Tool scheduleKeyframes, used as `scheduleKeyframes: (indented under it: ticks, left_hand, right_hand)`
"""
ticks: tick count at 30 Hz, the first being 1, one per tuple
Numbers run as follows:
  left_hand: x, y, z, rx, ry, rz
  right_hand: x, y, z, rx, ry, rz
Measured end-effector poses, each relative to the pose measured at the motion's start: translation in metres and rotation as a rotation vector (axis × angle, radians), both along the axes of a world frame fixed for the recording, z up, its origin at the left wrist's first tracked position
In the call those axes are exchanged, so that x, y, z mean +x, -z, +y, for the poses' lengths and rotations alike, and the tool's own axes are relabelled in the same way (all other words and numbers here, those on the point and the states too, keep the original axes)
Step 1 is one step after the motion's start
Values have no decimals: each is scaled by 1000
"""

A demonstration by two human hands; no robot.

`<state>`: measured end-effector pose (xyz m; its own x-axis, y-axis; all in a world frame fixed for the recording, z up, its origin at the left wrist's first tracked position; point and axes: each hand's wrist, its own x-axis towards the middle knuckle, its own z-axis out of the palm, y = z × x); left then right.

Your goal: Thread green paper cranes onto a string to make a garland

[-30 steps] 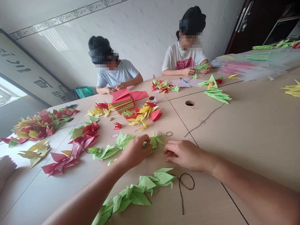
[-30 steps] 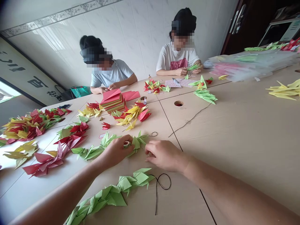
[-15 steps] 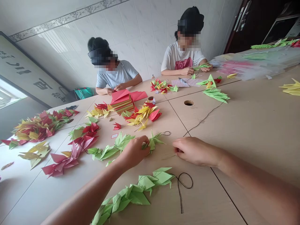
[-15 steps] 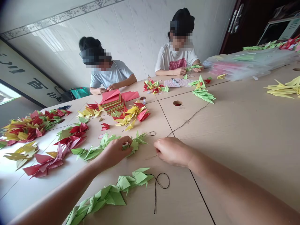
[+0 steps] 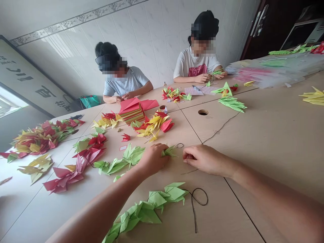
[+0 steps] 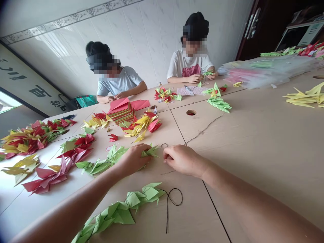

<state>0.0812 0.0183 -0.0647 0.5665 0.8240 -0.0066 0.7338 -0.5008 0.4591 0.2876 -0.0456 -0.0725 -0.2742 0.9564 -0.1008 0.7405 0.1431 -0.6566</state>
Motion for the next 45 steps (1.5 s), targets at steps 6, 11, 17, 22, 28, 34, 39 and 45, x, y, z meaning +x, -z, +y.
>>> scheduleKeyframes:
  ticks: [6, 11, 17, 22, 28, 34, 39, 45]
  left_hand:
    - [0, -13, -17, -1, -20, -98]
    - [-7, -25, -33, -34, -19, -170]
    - [-10, -25, -32, -69, 30, -172]
    - [-7, -21, -33, -44, 123, -167]
    - [-53, -44, -38, 47, -72, -173]
    - [-140, -35, -61, 37, -422, 34]
    - [-174, -10, -79, -50, -485, 26]
    - [-162, -7, -62, -68, -428, -75]
  right_hand:
    - [-10, 1, -3, -12, 33, 195]
    - [-21, 2, -4, -8, 80, 365]
    - [-22, 2, -10, -59, 105, 594]
    - [-25, 7, -9, -121, 41, 735]
    - [-16, 11, 4, 1, 254, 608]
    - [-12, 16, 4, 68, 300, 490]
    - [-13, 22, 4, 107, 289, 409]
    - [-12, 24, 4, 101, 284, 390]
